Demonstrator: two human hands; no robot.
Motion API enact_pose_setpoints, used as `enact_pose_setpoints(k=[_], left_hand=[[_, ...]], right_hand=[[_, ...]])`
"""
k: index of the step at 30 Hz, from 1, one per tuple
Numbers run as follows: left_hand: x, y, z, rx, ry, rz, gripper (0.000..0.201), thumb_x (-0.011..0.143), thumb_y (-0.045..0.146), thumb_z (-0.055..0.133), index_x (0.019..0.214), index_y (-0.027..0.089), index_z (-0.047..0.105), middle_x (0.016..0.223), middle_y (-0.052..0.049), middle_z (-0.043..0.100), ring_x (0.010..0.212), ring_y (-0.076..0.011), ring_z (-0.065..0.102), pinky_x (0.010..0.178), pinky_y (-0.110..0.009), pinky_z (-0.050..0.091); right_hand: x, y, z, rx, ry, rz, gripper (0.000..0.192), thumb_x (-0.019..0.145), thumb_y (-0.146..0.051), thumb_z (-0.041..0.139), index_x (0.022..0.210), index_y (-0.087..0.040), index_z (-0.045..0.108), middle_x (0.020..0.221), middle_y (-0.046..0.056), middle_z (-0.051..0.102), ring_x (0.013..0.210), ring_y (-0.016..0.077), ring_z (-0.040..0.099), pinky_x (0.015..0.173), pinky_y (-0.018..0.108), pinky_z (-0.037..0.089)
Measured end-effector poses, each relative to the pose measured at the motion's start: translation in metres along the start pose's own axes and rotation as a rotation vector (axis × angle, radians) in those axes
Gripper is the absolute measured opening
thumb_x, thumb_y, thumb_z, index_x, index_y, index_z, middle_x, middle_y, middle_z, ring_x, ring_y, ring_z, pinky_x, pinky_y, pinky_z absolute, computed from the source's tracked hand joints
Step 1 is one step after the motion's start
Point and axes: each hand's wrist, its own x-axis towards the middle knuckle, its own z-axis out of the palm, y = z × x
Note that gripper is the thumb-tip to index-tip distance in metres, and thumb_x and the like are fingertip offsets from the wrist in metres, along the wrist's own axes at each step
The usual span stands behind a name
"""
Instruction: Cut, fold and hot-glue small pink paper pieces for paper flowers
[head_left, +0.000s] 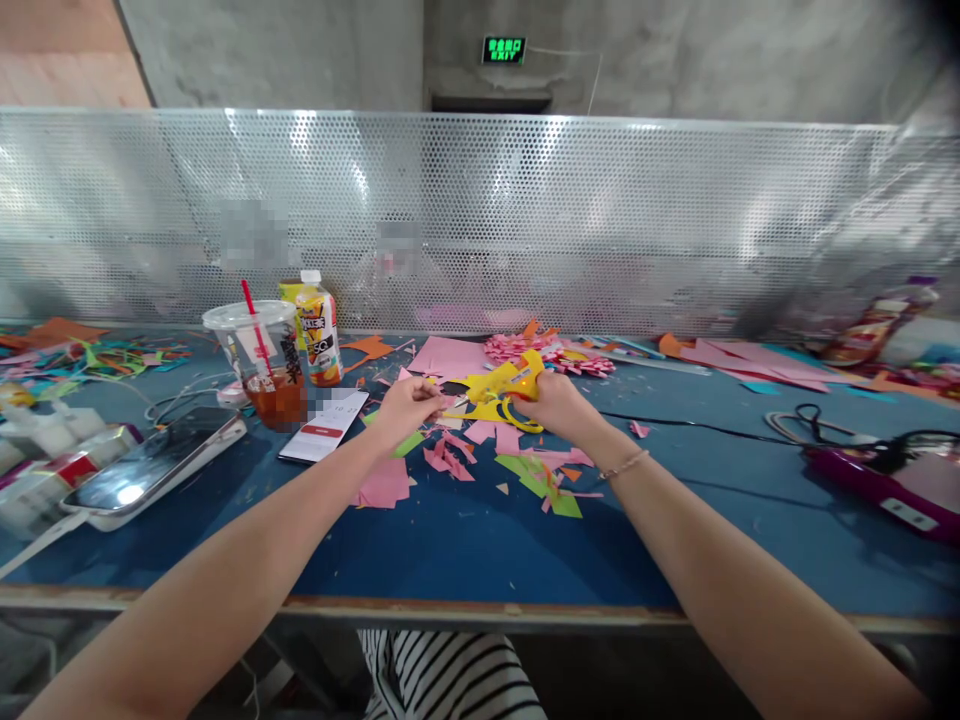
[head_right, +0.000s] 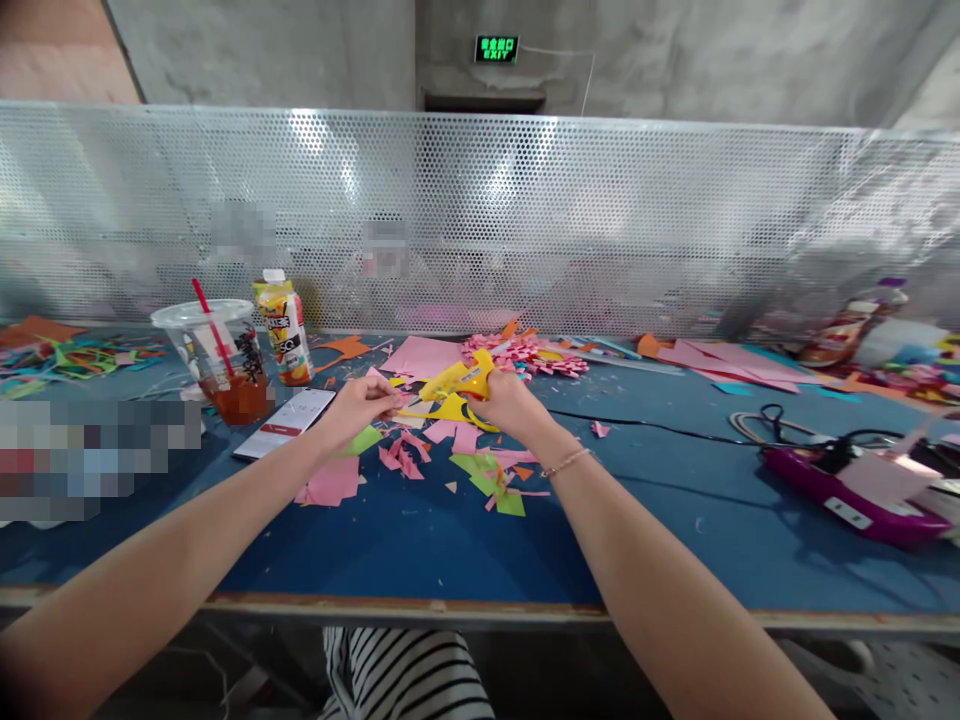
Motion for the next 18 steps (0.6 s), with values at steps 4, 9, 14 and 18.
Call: enact_pose_setpoints(k=[4,9,14,18], left_hand=[[-0.0011,0.0000,0.0014,0.024,-0.031,0.007,0.010,0.067,0.018,0.062,0.067,0.014,0.053,0.055,0.000,0.057,0.049,-0.0080,0.052,0.051,-0.023,0.042],[-0.0008,-0.0009,0.0019,0.015,-0.041,0.004,0.009,0.068,0.016,0.061,0.066,0.015,0.052,0.054,0.000,0.056,0.048,-0.0073,0.050,0.050,-0.022,0.040],[-0.0029,0.0038,0.0009,0.021,-0.018,-0.005,0.008,0.068,0.017,0.061,0.067,0.014,0.054,0.056,0.000,0.057,0.050,-0.0076,0.052,0.053,-0.023,0.042],[-0.0048,0.0083,0.0006,0.010,0.001,-0.016,0.009,0.066,0.016,0.063,0.066,0.014,0.054,0.057,0.000,0.057,0.051,-0.0077,0.052,0.055,-0.024,0.043]], right_hand=[[0.0005,-0.0004,0.0011,-0.004,0.006,-0.018,0.025,0.071,-0.040,0.055,0.071,-0.015,0.053,0.069,0.009,0.057,0.062,0.0169,0.054,0.051,0.026,0.037],[0.0006,-0.0006,0.0016,-0.009,0.000,-0.034,0.027,0.072,-0.040,0.054,0.072,-0.013,0.054,0.067,0.007,0.057,0.057,0.0148,0.052,0.048,0.024,0.035],[0.0012,0.0004,0.0001,0.000,-0.001,-0.067,0.024,0.073,-0.037,0.053,0.070,-0.014,0.054,0.064,0.006,0.057,0.055,0.0135,0.051,0.048,0.024,0.034],[0.0011,-0.0001,-0.0012,-0.005,0.001,-0.062,0.023,0.073,-0.037,0.054,0.068,-0.014,0.055,0.062,0.006,0.056,0.055,0.0142,0.051,0.048,0.024,0.034]])
